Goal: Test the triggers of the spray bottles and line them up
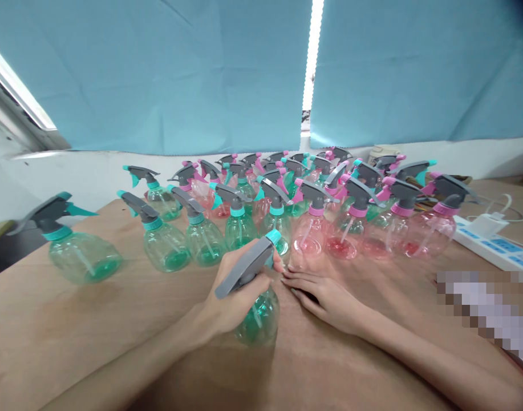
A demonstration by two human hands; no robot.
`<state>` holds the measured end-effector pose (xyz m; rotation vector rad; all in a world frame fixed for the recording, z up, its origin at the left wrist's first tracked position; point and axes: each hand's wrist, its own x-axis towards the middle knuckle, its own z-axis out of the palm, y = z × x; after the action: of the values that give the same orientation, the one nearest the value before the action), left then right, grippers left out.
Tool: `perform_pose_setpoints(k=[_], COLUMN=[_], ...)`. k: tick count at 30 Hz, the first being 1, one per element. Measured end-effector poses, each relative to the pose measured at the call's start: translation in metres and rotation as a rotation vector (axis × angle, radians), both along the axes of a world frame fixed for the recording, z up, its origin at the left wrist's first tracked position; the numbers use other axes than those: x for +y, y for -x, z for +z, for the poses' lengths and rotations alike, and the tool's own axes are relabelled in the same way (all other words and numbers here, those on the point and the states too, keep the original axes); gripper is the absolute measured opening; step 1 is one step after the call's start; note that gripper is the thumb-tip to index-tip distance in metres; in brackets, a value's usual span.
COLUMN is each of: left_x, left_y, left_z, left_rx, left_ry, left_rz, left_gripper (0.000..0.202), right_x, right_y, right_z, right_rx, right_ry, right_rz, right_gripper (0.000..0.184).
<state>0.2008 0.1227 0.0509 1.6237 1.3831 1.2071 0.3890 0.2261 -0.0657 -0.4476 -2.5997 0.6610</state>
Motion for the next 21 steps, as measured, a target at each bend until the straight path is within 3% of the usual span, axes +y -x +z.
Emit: perform_pose_setpoints(k=[10, 21], left_x=[0.0005, 0.0012], left_y=[-0.0001, 0.0021], left_z=[0.0002, 0.0033], left_rx=[0.010, 0.070], left_ry=[0.004, -0.001], left_rz=[0.017, -0.009], left_gripper=[0.007, 0.027], right_x=[0.0009, 0.0009], right_y=[-0.0002, -0.0001], right_z=[-0.0029, -0.0002], right_rx=[0.001, -0.023], right_ry=[-0.015, -0.014], right_rz=[-0.001, 0.008], right_gripper=[0.039, 0.039])
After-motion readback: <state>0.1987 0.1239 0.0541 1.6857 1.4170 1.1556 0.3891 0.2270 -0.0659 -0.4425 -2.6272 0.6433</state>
